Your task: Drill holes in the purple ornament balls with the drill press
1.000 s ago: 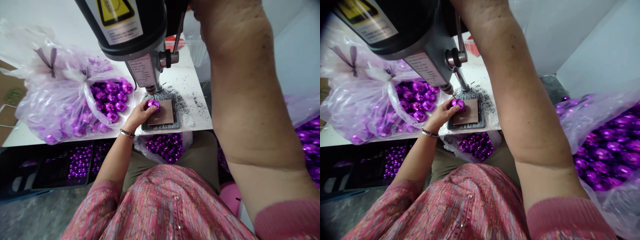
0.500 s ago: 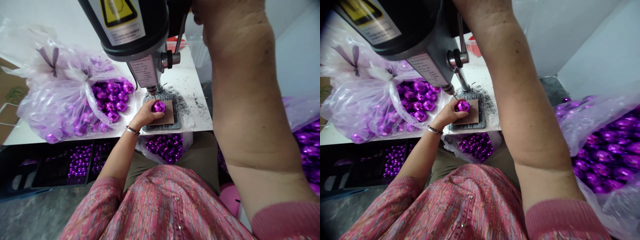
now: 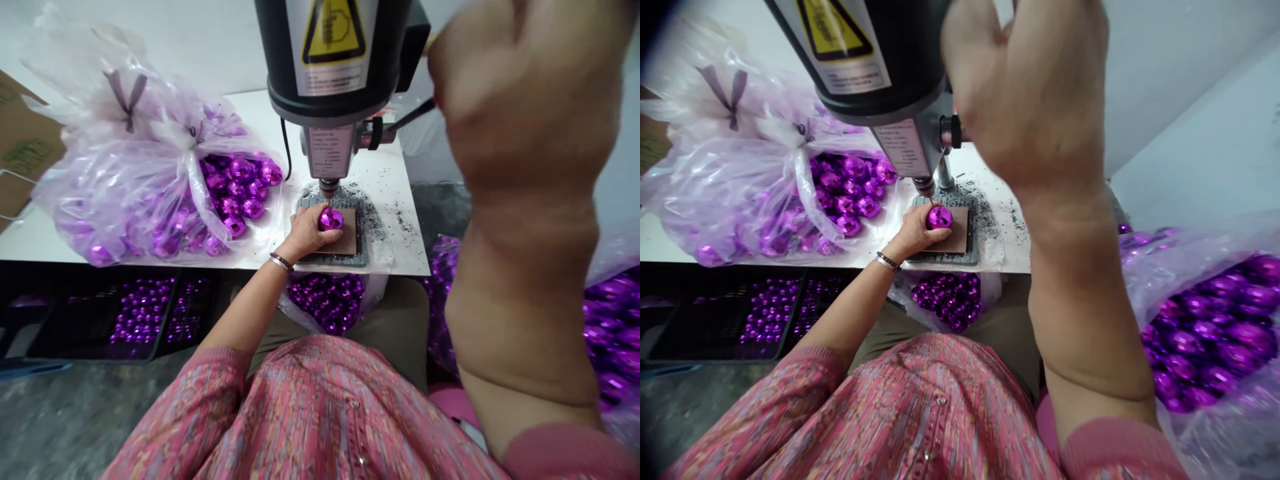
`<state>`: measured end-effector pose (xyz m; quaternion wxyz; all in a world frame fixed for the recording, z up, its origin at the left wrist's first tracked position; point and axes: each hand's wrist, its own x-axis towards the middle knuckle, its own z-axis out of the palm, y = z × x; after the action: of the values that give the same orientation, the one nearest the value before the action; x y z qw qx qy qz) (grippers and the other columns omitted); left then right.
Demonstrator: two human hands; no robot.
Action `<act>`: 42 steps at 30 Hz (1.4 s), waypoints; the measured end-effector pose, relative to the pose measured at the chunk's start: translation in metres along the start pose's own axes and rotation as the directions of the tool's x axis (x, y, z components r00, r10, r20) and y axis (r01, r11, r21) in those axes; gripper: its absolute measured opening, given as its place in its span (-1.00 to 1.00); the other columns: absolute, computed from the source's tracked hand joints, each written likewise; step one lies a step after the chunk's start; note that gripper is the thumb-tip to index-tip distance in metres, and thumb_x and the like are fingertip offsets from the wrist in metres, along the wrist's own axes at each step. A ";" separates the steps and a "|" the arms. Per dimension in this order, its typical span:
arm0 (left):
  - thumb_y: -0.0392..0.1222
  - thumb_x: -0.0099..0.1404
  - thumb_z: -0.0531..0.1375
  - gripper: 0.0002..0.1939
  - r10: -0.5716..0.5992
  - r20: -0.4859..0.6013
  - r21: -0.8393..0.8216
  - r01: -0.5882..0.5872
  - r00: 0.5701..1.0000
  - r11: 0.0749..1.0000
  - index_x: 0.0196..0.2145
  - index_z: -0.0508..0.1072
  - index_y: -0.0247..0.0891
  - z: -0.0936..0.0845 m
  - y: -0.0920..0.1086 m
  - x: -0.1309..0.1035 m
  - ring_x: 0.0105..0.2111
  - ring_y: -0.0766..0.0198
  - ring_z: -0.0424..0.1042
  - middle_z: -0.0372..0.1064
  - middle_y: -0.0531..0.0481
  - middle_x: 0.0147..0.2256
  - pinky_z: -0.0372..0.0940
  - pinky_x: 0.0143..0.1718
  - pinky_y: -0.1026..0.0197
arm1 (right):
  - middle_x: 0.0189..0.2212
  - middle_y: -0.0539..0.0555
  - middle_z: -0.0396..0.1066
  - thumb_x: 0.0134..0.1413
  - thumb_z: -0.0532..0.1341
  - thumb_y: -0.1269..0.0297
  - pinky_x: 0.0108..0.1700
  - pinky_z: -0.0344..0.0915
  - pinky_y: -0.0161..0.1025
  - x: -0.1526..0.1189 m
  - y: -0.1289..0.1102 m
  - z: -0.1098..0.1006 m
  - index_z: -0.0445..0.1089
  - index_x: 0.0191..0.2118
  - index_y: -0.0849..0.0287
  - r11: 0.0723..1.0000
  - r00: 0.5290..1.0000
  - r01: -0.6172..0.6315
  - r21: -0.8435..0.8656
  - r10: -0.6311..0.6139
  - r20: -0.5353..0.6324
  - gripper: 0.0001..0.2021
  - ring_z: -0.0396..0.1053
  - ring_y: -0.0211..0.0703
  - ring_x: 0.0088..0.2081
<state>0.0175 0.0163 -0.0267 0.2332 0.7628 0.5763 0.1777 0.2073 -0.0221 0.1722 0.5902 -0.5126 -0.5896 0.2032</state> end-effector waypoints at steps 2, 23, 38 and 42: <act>-0.07 0.16 0.44 -0.42 0.000 -0.006 0.000 0.000 1.000 1.000 0.13 0.53 -0.18 0.001 0.000 0.001 0.10 -0.25 0.37 0.54 -0.16 0.00 0.23 0.25 -0.25 | 0.10 -0.12 0.50 0.15 0.14 0.48 0.23 0.31 -0.57 -0.017 0.005 0.002 0.45 0.27 0.20 0.980 0.998 0.061 -0.188 -0.056 0.034 -0.44 0.46 -0.41 0.15; -0.04 0.17 0.45 -0.40 0.003 -0.047 -0.019 -0.004 0.999 1.000 0.15 0.52 -0.17 0.004 -0.003 -0.001 0.09 -0.21 0.38 0.55 -0.15 -0.03 0.26 0.22 -0.16 | -0.15 0.11 0.55 0.35 -0.04 0.27 0.03 0.48 -0.20 -0.068 0.097 0.024 0.40 0.23 0.10 0.712 0.777 0.524 -0.467 -0.625 -0.080 -0.54 0.48 -0.25 -0.19; -0.06 0.16 0.48 -0.44 -0.056 -0.050 -0.054 0.053 0.997 0.997 0.09 0.55 -0.23 0.002 0.006 -0.005 0.10 -0.22 0.43 0.56 -0.18 -0.04 0.30 0.20 -0.13 | -0.35 0.05 0.51 0.33 -0.10 0.27 -0.20 0.40 -0.29 -0.052 0.084 0.032 0.58 -0.01 0.13 0.805 0.777 0.463 -0.370 -0.570 -0.267 -0.52 0.34 -0.35 -0.40; -0.03 0.16 0.48 -0.54 -0.043 -0.110 -0.096 0.032 0.993 0.995 -0.01 0.57 -0.19 0.002 0.005 -0.016 0.01 -0.12 0.49 0.59 -0.11 -0.10 0.34 0.14 -0.09 | -0.55 0.01 0.39 0.14 0.01 0.46 -0.40 0.18 -0.39 -0.013 0.042 0.027 0.67 -0.17 0.24 0.925 0.881 0.354 -0.139 -0.380 -0.281 -0.57 0.16 -0.47 -0.56</act>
<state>0.0187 -0.0007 -0.0258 0.2394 0.7288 0.5938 0.2428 0.1957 -0.0064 0.1241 0.6793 -0.4409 -0.5864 -0.0179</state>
